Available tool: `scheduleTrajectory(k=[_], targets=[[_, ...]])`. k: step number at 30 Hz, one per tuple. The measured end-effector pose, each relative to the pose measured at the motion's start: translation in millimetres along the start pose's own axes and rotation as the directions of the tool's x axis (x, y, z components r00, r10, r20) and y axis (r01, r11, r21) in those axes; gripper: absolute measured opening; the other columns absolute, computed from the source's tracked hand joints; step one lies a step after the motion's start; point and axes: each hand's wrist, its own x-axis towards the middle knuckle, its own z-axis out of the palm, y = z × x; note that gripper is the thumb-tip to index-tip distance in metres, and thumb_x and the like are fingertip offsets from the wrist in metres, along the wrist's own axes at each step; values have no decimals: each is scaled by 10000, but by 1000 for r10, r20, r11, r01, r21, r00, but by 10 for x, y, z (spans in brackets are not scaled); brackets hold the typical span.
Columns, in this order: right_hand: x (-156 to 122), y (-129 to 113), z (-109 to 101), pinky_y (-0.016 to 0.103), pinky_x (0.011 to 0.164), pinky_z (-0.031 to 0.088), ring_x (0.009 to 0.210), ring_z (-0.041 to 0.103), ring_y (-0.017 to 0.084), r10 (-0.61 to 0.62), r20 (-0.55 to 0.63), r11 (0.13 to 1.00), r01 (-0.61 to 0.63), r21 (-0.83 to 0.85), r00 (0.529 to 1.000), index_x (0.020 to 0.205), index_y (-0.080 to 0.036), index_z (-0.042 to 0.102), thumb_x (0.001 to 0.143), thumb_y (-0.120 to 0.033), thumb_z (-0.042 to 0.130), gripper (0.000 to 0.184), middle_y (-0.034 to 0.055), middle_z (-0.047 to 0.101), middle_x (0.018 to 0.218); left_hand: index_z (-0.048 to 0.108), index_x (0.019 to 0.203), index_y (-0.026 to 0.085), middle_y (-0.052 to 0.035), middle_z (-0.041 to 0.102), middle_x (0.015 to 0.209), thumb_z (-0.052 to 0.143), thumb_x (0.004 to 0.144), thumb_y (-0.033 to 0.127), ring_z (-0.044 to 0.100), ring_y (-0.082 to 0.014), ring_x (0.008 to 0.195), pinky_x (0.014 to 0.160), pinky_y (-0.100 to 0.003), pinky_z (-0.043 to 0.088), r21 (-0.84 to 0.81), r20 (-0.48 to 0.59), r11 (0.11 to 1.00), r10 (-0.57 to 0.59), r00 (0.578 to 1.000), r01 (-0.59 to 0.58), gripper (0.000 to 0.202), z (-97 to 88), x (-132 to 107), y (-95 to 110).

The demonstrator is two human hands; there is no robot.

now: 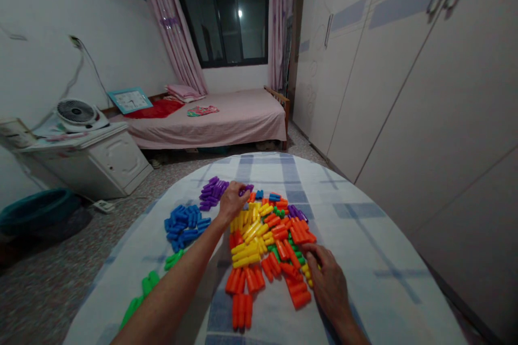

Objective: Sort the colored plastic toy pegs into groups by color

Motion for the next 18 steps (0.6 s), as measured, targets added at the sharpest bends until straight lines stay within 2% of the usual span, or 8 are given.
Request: scheduleTrajectory(k=[5, 8, 11, 16, 18], targets=[[-6, 21, 8, 303, 846, 454, 947, 600, 183, 0, 10, 1000, 0, 6, 1000, 940, -225, 642, 870, -349, 397, 283, 40, 665, 985, 628, 911, 174, -81, 570, 950, 452, 841, 301, 563, -205, 873, 739, -300, 439, 354, -126, 935, 20, 992, 26, 228, -157, 255, -352], [-8, 24, 10, 301, 831, 461, 937, 604, 185, 3, 5, 1000, -3, 6, 1000, 926, -227, 645, 872, -352, 394, 285, 41, 667, 979, 612, 921, 160, -115, 550, 1007, 419, 852, 258, 522, -250, 972, 795, -343, 425, 478, -165, 876, 18, 986, 64, 227, -197, 407, -506], [-13, 8, 5, 301, 841, 457, 934, 604, 180, 4, 10, 1000, -4, 5, 1000, 929, -227, 644, 875, -342, 392, 283, 40, 667, 977, 617, 931, 150, -131, 549, 1065, 441, 827, 213, 495, -273, 1034, 829, -364, 413, 498, -114, 866, 33, 993, 29, 214, -157, 480, -590], [-19, -7, -4, 295, 836, 455, 938, 598, 175, 12, 12, 1000, -12, -2, 1000, 929, -229, 644, 874, -330, 396, 274, 35, 665, 979, 671, 886, 158, -124, 611, 974, 428, 828, 231, 550, -268, 976, 841, -381, 421, 497, 39, 866, 50, 998, -63, 261, -43, 449, -635], [-19, -3, -5, 296, 834, 456, 934, 599, 175, 10, 4, 1000, -10, -4, 1000, 926, -230, 646, 871, -334, 404, 269, 33, 666, 977, 681, 908, 155, -140, 615, 1024, 403, 839, 239, 536, -285, 1044, 897, -418, 400, 507, 39, 859, 64, 997, -75, 298, -38, 426, -614]])
